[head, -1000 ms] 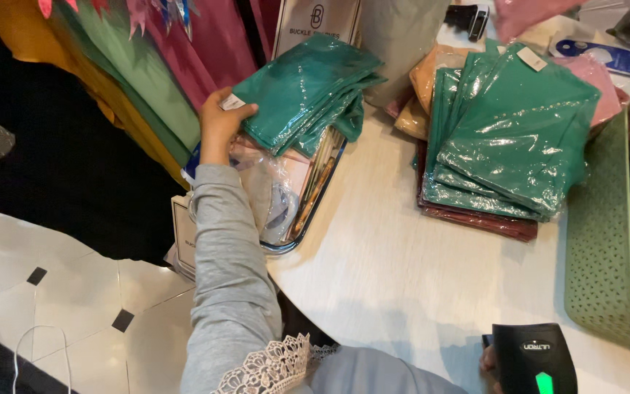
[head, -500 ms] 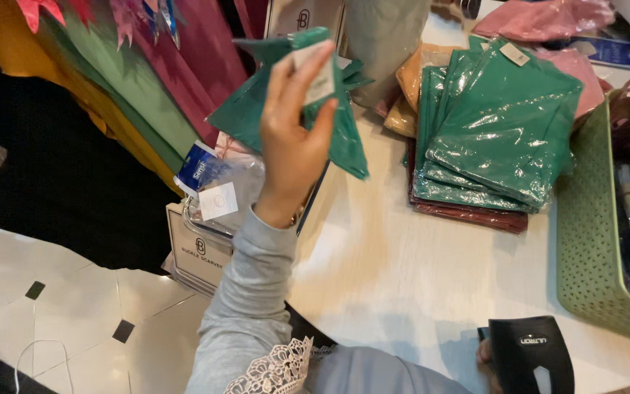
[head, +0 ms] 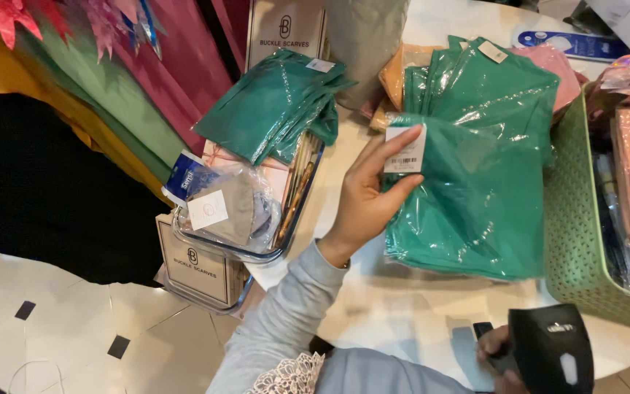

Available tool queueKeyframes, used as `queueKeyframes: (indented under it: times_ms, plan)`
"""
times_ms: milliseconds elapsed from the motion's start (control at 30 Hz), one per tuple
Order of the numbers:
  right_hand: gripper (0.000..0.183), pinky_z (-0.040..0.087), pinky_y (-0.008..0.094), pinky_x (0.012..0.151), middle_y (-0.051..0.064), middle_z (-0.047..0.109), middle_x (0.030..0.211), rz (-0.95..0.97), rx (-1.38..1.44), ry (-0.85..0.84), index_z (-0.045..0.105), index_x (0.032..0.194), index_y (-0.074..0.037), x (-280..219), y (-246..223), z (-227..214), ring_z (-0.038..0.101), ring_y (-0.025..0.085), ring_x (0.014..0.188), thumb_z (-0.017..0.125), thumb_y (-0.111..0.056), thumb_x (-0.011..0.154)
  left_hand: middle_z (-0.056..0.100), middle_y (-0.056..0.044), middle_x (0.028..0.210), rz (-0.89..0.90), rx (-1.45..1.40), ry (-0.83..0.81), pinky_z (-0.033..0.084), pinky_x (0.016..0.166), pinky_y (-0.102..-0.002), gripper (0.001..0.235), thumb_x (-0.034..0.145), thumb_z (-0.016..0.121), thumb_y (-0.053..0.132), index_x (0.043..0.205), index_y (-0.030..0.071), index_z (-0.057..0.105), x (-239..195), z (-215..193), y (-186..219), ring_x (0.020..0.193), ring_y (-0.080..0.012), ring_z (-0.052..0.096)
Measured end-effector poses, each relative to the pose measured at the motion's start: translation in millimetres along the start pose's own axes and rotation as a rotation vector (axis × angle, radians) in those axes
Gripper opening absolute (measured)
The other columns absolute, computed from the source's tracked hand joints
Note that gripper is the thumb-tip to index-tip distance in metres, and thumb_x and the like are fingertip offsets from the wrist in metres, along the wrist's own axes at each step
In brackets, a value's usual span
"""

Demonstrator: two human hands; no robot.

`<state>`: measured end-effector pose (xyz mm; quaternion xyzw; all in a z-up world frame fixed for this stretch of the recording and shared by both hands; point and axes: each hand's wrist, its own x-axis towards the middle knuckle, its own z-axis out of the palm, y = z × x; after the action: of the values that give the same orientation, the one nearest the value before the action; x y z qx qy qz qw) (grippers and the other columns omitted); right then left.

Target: The person scans the barcodes on several individually packaged scarves using a handheld scanner, handling them one at a time and moving them between piles on the counter.

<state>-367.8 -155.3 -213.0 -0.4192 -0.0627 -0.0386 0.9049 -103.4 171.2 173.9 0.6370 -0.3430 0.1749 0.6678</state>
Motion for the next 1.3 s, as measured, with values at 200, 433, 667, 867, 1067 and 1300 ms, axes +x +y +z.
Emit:
queueKeyframes:
  times_ms: [200, 433, 667, 867, 1067, 1300]
  plan:
    - [0.038, 0.043, 0.027, 0.041, 0.019, 0.064, 0.077, -0.135, -0.572, 0.261, 0.059, 0.096, 0.009, 93.3, -76.0, 191.8, 0.058, 0.021, 0.047, 0.07, -0.026, 0.086, 0.061, -0.008, 0.138, -0.116, -0.001, 0.268, 0.047, 0.112, -0.028, 0.058, 0.092, 0.067, -0.01, 0.146, 0.01, 0.057, -34.6, 23.2, -69.0, 0.131, -0.02, 0.058]
    - [0.058, 0.043, 0.031, 0.041, 0.014, 0.053, 0.066, 0.016, -0.515, 0.189, 0.054, 0.126, 0.011, 125.1, -96.4, 245.6, 0.05, 0.019, 0.043, 0.058, -0.04, 0.097, 0.042, -0.009, 0.165, -0.175, -0.006, 0.24, 0.044, 0.121, -0.034, 0.076, 0.095, 0.063, -0.006, 0.161, 0.014, 0.032, -50.9, 32.8, -80.2, 0.147, -0.0226, 0.048]
    - [0.047, 0.05, 0.035, 0.048, 0.016, 0.056, 0.071, 0.029, -0.406, 0.041, 0.053, 0.127, 0.008, 126.8, -96.4, 219.7, 0.056, 0.021, 0.048, 0.059, -0.03, 0.1, 0.056, -0.014, 0.149, -0.227, -0.115, 0.22, 0.049, 0.111, -0.033, 0.089, 0.097, 0.063, -0.005, 0.168, 0.019, 0.014, -54.9, 36.2, -81.2, 0.135, -0.0227, 0.058]
    - [0.053, 0.047, 0.031, 0.042, 0.014, 0.054, 0.07, -0.022, -0.362, 0.027, 0.052, 0.124, 0.007, 132.8, -103.9, 235.4, 0.055, 0.019, 0.046, 0.064, -0.039, 0.099, 0.057, -0.015, 0.149, -0.207, -0.028, 0.204, 0.052, 0.11, -0.035, 0.091, 0.097, 0.065, -0.004, 0.167, 0.02, 0.012, -57.9, 36.1, -86.4, 0.132, -0.0239, 0.061]
    - [0.052, 0.045, 0.03, 0.042, 0.013, 0.055, 0.07, -0.031, -0.354, 0.056, 0.052, 0.119, 0.007, 129.1, -106.9, 246.6, 0.054, 0.017, 0.047, 0.065, -0.038, 0.097, 0.055, -0.015, 0.152, -0.126, 0.054, 0.159, 0.054, 0.107, -0.036, 0.087, 0.101, 0.063, -0.002, 0.168, 0.02, 0.012, -62.3, 35.1, -93.6, 0.136, -0.0253, 0.06]
    - [0.053, 0.043, 0.029, 0.042, 0.013, 0.055, 0.07, -0.068, -0.381, 0.055, 0.052, 0.117, 0.008, 127.7, -109.5, 252.5, 0.053, 0.016, 0.047, 0.065, -0.04, 0.097, 0.057, -0.013, 0.151, -0.193, 0.024, 0.134, 0.051, 0.115, -0.037, 0.087, 0.101, 0.061, -0.001, 0.167, 0.023, 0.01, -61.9, 34.2, -90.1, 0.131, -0.0247, 0.063]
